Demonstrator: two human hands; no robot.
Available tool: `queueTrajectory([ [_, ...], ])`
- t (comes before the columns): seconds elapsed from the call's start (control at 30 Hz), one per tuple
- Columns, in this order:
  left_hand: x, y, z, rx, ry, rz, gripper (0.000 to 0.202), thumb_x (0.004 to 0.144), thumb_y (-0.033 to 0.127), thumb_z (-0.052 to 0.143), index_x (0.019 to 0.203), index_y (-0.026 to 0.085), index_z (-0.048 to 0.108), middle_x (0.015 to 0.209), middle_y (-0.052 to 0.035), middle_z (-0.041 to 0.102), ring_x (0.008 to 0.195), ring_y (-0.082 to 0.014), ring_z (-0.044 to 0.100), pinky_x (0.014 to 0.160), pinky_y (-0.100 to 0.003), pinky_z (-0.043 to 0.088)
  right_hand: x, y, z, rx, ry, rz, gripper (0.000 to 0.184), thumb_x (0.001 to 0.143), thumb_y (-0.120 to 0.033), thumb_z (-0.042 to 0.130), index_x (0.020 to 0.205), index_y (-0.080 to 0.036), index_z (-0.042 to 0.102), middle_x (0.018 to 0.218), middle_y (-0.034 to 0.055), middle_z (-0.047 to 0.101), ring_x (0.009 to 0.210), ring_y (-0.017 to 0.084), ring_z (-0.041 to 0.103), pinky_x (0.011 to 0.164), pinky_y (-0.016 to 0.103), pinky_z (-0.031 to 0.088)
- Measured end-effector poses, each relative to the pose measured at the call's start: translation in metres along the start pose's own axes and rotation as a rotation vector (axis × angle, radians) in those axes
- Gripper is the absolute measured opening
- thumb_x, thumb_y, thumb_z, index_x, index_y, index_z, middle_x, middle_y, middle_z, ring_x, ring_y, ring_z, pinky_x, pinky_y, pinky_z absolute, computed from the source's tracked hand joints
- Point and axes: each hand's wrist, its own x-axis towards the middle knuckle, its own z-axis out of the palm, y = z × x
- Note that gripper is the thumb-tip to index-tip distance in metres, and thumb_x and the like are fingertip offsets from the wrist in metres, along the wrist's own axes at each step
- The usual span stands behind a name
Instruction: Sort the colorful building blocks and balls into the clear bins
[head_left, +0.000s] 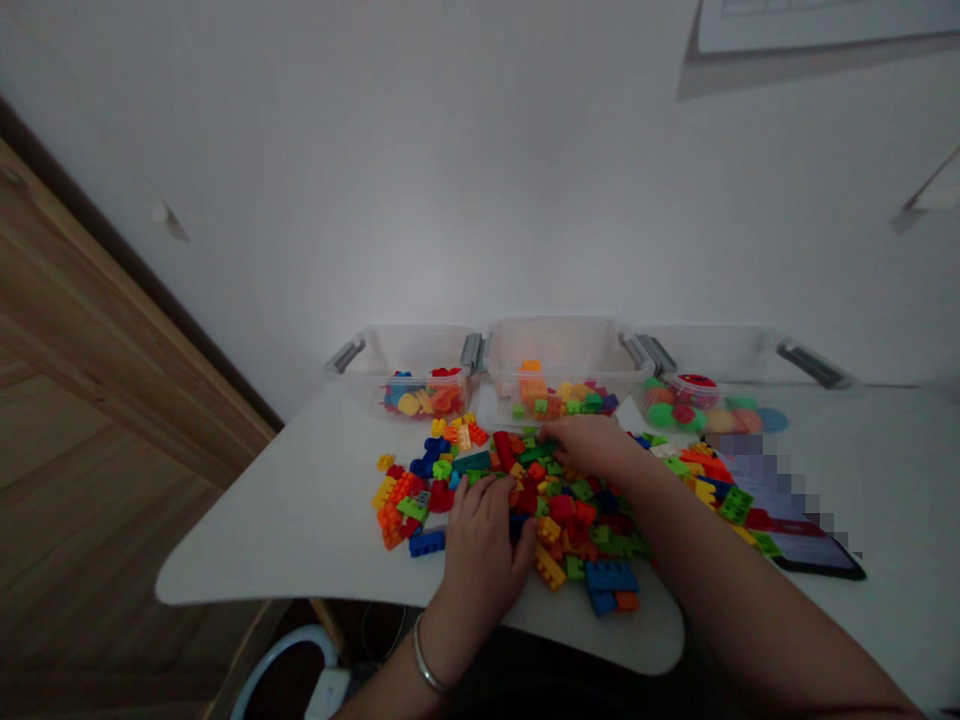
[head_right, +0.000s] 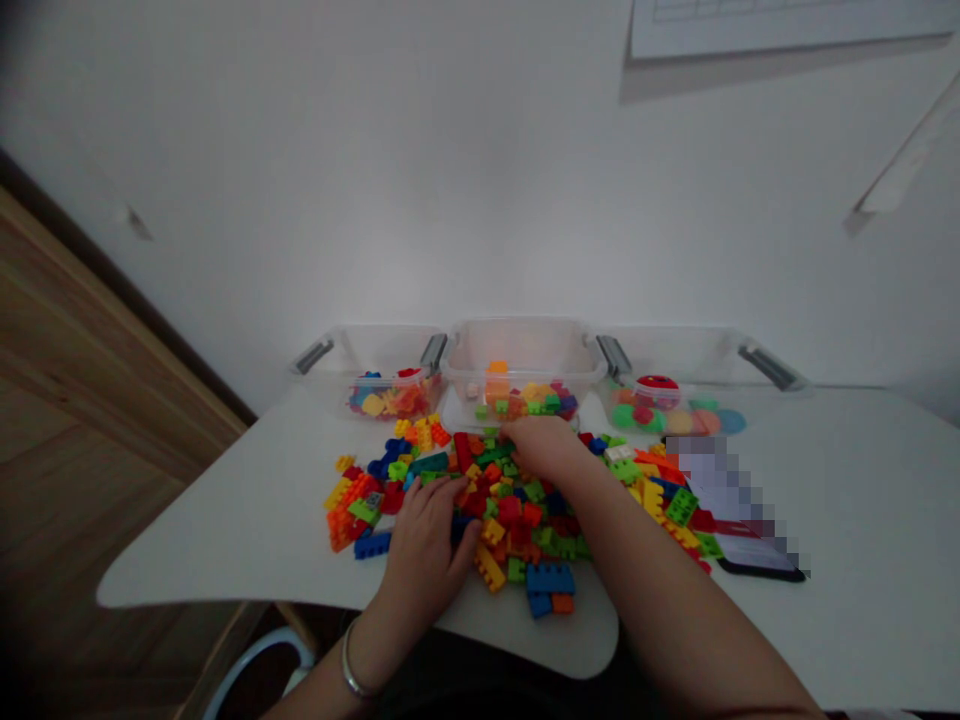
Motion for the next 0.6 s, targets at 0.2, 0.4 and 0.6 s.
queueTrajectory([
  [0.2,0.001,0.000,0.000,-0.007,-0.014,-0.010,0.037,0.085,0.026,0.057,0.120,0.014,0.055,0.116,-0.0127,0.067,0.112,-0.0303,0.059,0.108,-0.059,0.039,0.002,-0.001,0.001,-0.031,-0.019,0.000,0.035,0.083,-0.021,0.055,0.114,-0.026,0.068,0.112,0.0095,0.073,0.103,0.027,0.068,0.079,0.035,0.053],
  [0.4,0.001,0.000,-0.001,-0.001,-0.013,-0.010,0.037,0.084,0.026,0.057,0.119,0.014,0.055,0.115,-0.0124,0.068,0.112,-0.0303,0.060,0.107,-0.059,0.040,-0.008,0.000,-0.014,0.005,0.077,-0.001,0.027,0.083,-0.022,0.058,0.108,-0.024,0.066,0.100,0.0078,0.074,0.094,0.024,0.069,0.072,0.029,0.049],
  [0.6,0.001,0.001,-0.001,-0.009,-0.033,-0.017,0.037,0.085,0.026,0.057,0.120,0.013,0.055,0.117,-0.0125,0.067,0.113,-0.0306,0.058,0.108,-0.059,0.039,-0.029,0.006,-0.039,0.089,0.320,-0.017,0.023,0.083,-0.022,0.056,0.105,-0.025,0.065,0.075,0.0001,0.068,0.067,0.017,0.063,0.057,0.026,0.035],
])
